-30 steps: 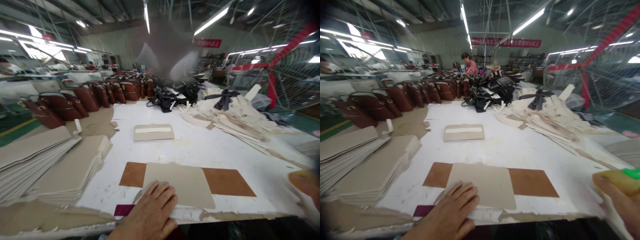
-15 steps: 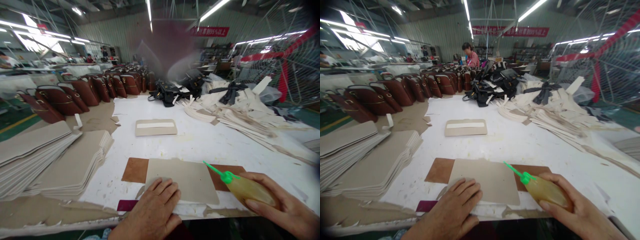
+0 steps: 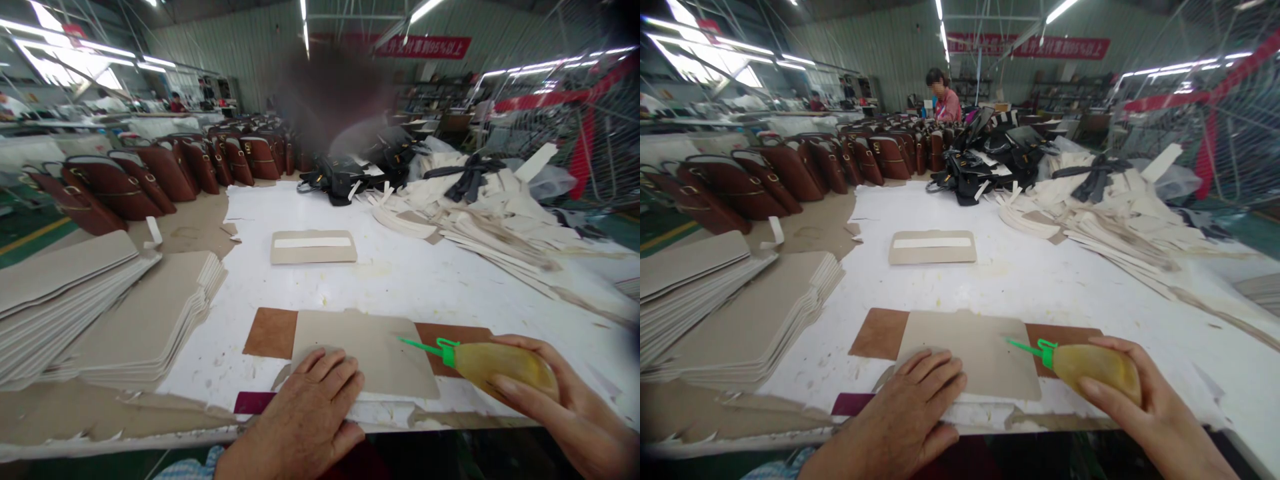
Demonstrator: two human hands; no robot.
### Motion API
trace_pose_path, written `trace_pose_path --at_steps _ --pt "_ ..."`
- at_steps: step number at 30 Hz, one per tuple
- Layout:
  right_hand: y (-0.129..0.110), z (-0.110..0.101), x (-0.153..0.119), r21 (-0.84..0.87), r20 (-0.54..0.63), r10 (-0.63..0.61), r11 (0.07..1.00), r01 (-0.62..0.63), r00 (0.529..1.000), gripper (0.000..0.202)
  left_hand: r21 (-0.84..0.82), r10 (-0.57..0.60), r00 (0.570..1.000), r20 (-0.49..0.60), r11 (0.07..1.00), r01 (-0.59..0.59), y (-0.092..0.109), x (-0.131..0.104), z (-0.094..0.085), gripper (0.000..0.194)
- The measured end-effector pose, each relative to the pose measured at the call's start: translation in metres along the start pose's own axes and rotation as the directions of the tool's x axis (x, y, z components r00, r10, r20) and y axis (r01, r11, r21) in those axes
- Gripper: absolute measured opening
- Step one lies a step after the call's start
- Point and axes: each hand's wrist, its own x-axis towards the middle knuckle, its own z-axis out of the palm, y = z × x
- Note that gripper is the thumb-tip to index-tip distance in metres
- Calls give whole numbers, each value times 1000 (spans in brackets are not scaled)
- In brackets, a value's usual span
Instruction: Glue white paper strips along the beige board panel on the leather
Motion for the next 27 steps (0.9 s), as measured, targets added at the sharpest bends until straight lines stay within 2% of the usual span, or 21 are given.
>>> trace_pose_path --at_steps 2,5,9,13,18,20,23,27 --pt "-4 -5 -2 -67 -14 36 997 -37 999 80 -3 2 1000 3 1000 -2 0 0 0 54" --pt "-10 -11 -5 -195 -121 -31 981 7 992 78 -5 3 1000 9 1000 -3 -1 1 0 55" --pt "-13 -15 -4 -276 -80 -139 954 112 987 70 -6 1 1000 5 1000 -1 -1 0 1 55" --pt "-20 -15 -4 -335 -14 -282 905 262 959 56 -7 5 1000 0 1000 -5 -1 -1 1 54" --pt "-41 -10 -8 -378 18 -323 874 305 946 52 -8 11 1000 -4 1000 -11 -1 -1 2 55" --pt "-47 -9 -7 -368 42 -381 853 369 924 50 -15 6 1000 -8 1000 -6 -1 -1 3 55" --pt "-51 -9 -1 -330 102 -525 784 526 845 43 -29 -1 1000 -7 1000 1 -2 -1 3 54" --pt "-59 -9 2 -331 147 -575 738 588 805 34 -24 2 1000 -5 1000 -2 -2 1 1 54"
